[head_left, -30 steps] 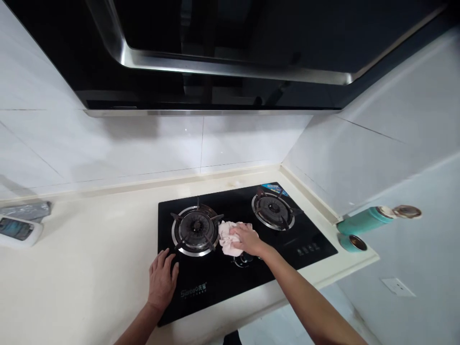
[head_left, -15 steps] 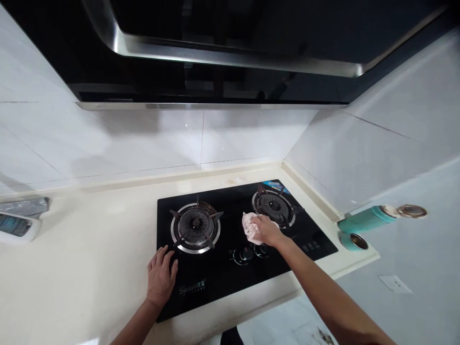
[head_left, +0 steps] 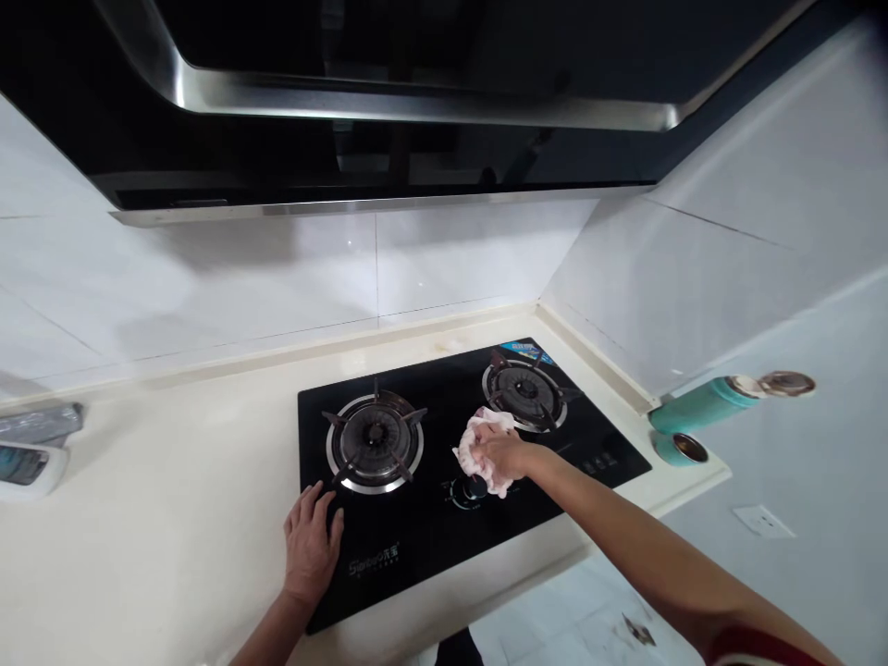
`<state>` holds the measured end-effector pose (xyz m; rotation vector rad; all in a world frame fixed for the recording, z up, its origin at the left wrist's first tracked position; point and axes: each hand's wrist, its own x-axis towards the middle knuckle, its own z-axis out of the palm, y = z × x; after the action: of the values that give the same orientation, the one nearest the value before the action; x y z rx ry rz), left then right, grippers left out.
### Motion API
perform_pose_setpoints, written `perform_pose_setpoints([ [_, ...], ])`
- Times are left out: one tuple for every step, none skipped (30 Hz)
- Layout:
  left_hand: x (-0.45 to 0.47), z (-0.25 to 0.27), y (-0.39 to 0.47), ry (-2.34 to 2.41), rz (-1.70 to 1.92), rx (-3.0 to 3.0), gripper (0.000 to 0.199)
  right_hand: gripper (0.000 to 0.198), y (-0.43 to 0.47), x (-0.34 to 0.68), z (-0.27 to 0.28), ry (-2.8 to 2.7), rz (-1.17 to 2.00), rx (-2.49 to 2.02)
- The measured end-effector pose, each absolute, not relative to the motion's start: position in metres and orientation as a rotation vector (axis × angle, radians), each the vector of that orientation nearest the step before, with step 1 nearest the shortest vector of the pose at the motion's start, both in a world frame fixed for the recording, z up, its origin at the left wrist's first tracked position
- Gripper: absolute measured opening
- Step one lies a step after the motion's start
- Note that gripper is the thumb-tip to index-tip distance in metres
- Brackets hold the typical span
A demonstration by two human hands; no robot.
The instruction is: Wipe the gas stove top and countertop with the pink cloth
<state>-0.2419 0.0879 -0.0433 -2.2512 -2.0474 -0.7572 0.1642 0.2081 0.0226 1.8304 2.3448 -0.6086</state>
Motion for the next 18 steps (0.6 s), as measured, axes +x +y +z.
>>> perform_pose_setpoints([
  [-0.242,-0.043,0.088,-2.054,-0.757,-2.248,0.033,0.046,0.207,0.162,0.023,2.325,-0.622,1.792],
  [-0.241,-0.043,0.088,-2.06,-0.758,-2.248,0.033,0.05,0.206,0.16,0.025,2.307,-0.631,1.755],
  [-0.241,-0.042,0.088,-2.063,-0.76,-2.251,0.033,0.054,0.206,0.159,0.028,2.296,-0.634,1.729],
  [-0.241,-0.042,0.088,-2.064,-0.763,-2.256,0.033,0.056,0.207,0.158,0.031,2.295,-0.628,1.721],
  [-0.24,-0.042,0.088,-2.064,-0.765,-2.262,0.033,0.058,0.209,0.157,0.033,2.303,-0.616,1.73],
  [-0.24,-0.042,0.088,-2.066,-0.768,-2.264,0.033,0.058,0.212,0.156,0.036,2.315,-0.596,1.761],
  [-0.24,-0.042,0.088,-2.071,-0.771,-2.263,0.033,0.056,0.216,0.155,0.038,2.325,-0.567,1.814],
  [-0.239,-0.042,0.088,-2.077,-0.775,-2.259,0.033,0.055,0.221,0.154,0.04,2.33,-0.534,1.876],
  [-0.239,-0.042,0.088,-2.082,-0.78,-2.254,0.032,0.053,0.227,0.152,0.041,2.33,-0.506,1.941],
  [-0.239,-0.042,0.088,-2.086,-0.784,-2.249,0.032,0.052,0.232,0.15,0.041,2.329,-0.489,1.996],
  [-0.239,-0.042,0.088,-2.086,-0.789,-2.247,0.032,0.05,0.237,0.147,0.041,2.337,-0.491,2.03],
  [-0.239,-0.042,0.088,-2.084,-0.792,-2.246,0.032,0.049,0.241,0.144,0.041,2.358,-0.515,2.034],
  [-0.239,-0.042,0.088,-2.082,-0.792,-2.246,0.032,0.047,0.242,0.14,0.041,2.395,-0.557,2.009],
  [-0.239,-0.042,0.088,-2.08,-0.789,-2.247,0.032,0.045,0.241,0.134,0.041,2.443,-0.61,1.959],
  [-0.24,-0.042,0.088,-2.079,-0.783,-2.249,0.032,0.044,0.236,0.127,0.04,2.497,-0.666,1.889],
  [-0.24,-0.042,0.087,-2.078,-0.776,-2.25,0.032,0.042,0.23,0.118,0.039,2.549,-0.721,1.804],
  [-0.24,-0.042,0.087,-2.079,-0.77,-2.25,0.033,0.04,0.222,0.109,0.038,2.592,-0.771,1.715],
  [-0.24,-0.042,0.087,-2.081,-0.766,-2.25,0.033,0.04,0.213,0.099,0.037,2.627,-0.804,1.625],
])
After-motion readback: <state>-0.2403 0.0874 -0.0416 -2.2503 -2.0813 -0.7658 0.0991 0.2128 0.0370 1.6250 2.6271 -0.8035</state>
